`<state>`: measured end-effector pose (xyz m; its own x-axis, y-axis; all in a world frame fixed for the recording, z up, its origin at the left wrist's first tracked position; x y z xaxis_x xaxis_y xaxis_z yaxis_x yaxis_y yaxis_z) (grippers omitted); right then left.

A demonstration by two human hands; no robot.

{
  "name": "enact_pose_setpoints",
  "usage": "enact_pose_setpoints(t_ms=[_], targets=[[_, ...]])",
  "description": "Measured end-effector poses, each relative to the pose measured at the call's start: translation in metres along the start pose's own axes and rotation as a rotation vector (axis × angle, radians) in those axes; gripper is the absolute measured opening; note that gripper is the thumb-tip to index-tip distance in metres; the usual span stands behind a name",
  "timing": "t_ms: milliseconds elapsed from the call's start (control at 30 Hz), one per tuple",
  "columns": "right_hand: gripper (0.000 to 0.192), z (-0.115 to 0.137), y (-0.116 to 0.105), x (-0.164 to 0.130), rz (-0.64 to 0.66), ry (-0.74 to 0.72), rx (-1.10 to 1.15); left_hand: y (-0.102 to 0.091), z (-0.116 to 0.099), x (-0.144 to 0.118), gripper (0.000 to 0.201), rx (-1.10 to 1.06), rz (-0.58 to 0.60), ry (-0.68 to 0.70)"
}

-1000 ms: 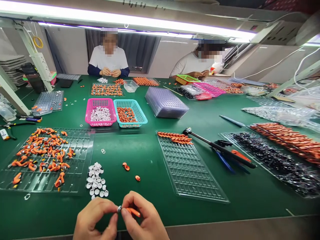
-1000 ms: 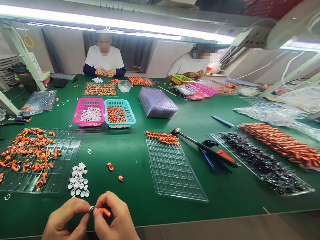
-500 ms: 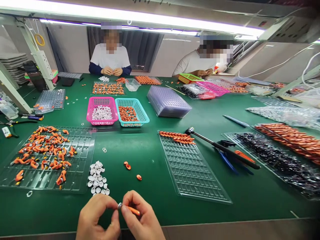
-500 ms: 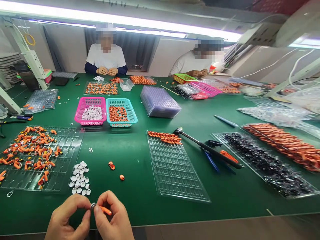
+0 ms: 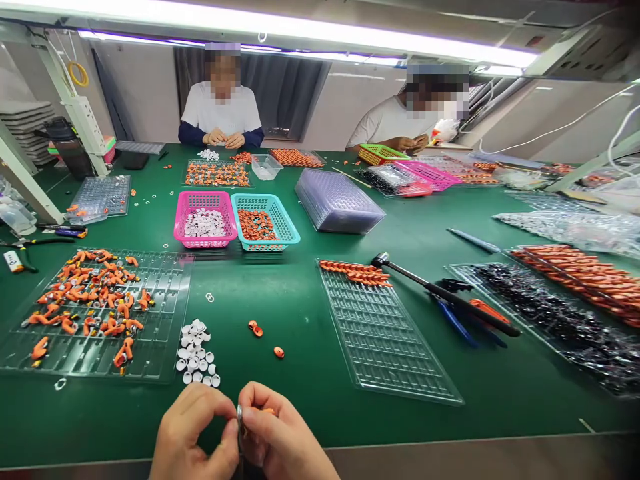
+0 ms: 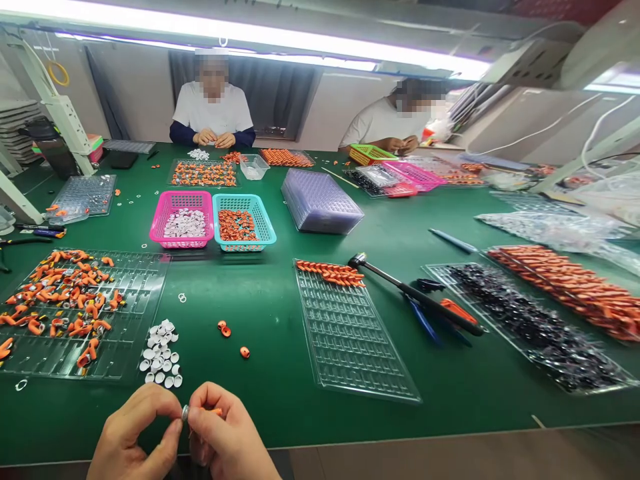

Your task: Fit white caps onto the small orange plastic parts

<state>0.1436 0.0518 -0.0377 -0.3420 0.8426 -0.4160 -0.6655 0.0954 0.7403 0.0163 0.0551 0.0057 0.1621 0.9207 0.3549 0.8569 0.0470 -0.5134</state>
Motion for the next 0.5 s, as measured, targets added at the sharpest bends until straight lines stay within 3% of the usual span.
enact_pose_setpoints(t_ms=[133,300,500], targets=[[0.031,0.003,0.005,0.0,0.071,0.115,0.115,0.001,0.002,0.0,0.015,-0.059,0.09,-0.062],[0.026,0.003,0.003,-0.002,0.159,0.199,0.157,-0.007,0.004,0.001,0.014,0.03,0.102,-0.051],[0.037,0.022,-0.009,-0.01,0.131,-0.036,0.062,-0.024,0.025,0.009,0.026,0.415,0.214,0.102]])
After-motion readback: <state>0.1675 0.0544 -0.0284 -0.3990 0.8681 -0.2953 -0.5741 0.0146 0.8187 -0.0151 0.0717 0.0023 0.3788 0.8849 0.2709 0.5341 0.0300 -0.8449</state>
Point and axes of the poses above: each hand's wrist, its own x-axis towards the middle knuckle, its own y-axis out of the palm, z = x × y, the point moved 3 cm from there along x, towards the middle knuckle, and after that the axes turned 6 degrees about x, right-handed, at the moved point
